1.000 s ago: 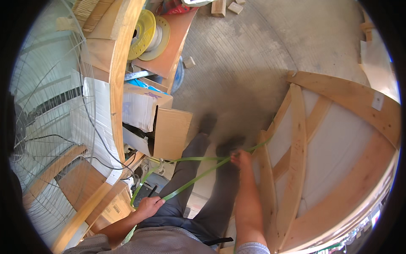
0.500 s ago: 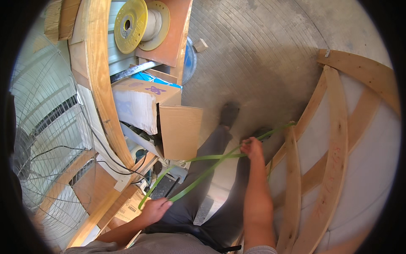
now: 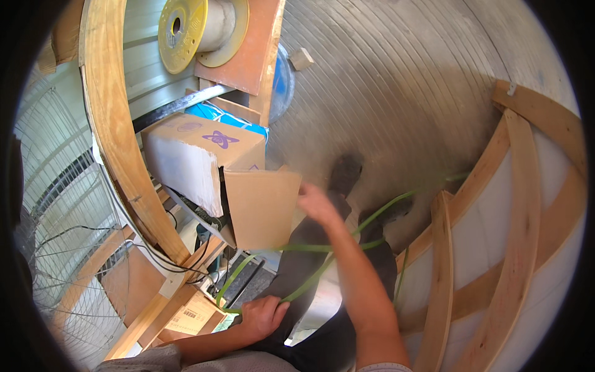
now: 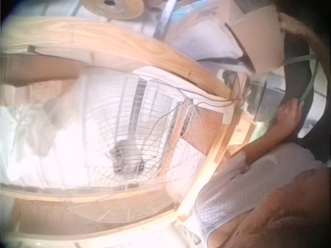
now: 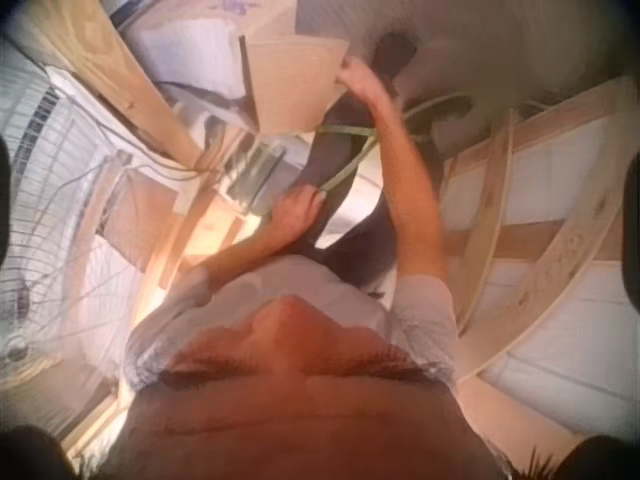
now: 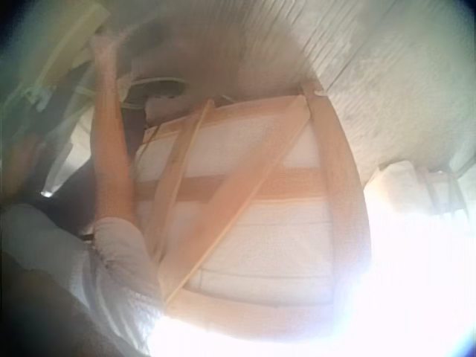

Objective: The person secures a wooden crate with green plastic straps. They thread the straps through a hand tensioner, pull them tight, and fasten them across the crate. The person repeats this process for multiple straps to fully secure the crate.

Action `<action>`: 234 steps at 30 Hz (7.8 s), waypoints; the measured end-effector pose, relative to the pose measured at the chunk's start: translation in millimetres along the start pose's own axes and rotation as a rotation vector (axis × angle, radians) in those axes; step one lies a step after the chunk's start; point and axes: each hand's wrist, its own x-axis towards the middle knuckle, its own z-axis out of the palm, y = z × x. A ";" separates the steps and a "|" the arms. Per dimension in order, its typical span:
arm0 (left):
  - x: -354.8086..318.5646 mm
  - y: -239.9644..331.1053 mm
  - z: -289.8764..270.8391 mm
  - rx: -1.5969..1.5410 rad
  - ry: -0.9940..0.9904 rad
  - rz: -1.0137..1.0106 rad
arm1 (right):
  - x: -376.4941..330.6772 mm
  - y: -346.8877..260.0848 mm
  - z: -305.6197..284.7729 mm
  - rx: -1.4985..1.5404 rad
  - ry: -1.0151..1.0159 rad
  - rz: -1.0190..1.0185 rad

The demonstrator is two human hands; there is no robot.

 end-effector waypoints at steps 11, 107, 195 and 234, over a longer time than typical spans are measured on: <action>18.8 -45.6 -16.1 -0.252 0.002 -0.102 | 84.4 81.1 52.2 0.503 -0.147 0.209; 44.7 -212.1 84.2 -1.448 0.400 -0.957 | 60.2 -104.7 29.9 0.233 -0.149 0.092; 285.6 52.9 47.9 -0.760 -0.716 -0.517 | -137.7 8.8 58.1 0.759 0.503 0.115; 83.9 -39.3 -44.4 -0.797 -0.473 -0.506 | -79.7 16.8 -213.6 0.767 1.251 0.000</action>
